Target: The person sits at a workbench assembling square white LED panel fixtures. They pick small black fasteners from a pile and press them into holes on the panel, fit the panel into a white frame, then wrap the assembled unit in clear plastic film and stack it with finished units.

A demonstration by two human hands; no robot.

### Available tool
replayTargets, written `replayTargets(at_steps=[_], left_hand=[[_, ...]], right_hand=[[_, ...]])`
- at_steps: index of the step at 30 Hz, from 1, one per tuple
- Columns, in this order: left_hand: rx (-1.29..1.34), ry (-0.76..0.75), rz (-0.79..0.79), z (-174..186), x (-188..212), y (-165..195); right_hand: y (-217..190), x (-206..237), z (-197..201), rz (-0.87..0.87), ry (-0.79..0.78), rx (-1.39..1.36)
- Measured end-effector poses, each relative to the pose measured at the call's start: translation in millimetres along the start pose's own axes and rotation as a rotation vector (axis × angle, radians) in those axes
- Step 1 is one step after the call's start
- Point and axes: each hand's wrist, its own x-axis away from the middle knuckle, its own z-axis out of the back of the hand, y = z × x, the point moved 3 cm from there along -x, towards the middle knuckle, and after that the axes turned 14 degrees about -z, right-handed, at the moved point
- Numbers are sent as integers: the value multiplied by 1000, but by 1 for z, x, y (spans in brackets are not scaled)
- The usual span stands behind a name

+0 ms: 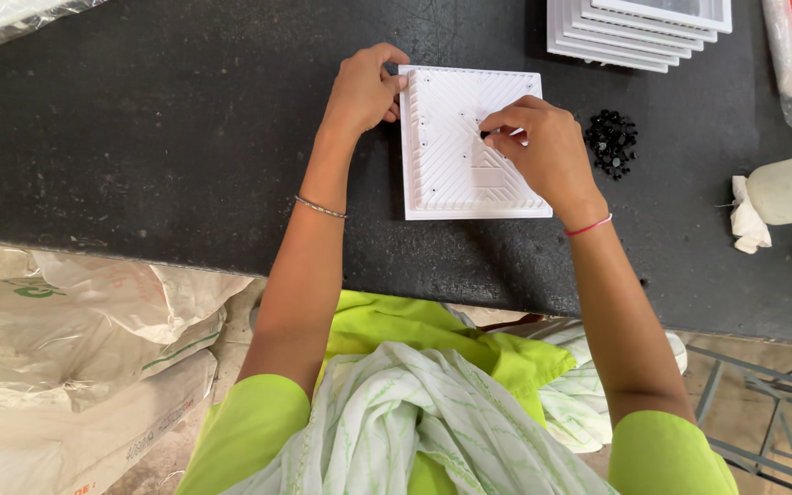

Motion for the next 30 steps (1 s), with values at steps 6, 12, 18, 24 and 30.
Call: replayTargets(at_steps=[6, 12, 18, 24, 30], left_hand=[[-10, 3, 2, 1, 2, -1], [-13, 4, 7, 4, 3, 0], [5, -11, 7, 5, 8, 2], [8, -9, 14, 5, 8, 6], [7, -13, 39, 4, 3, 8]], right_hand=[[-2, 2, -1, 3, -6, 17], [-1, -7, 9, -15, -88, -34], [0, -41, 16, 46, -103, 197], [12, -69, 4, -135, -334, 389], [23, -80, 2, -36, -372, 375]])
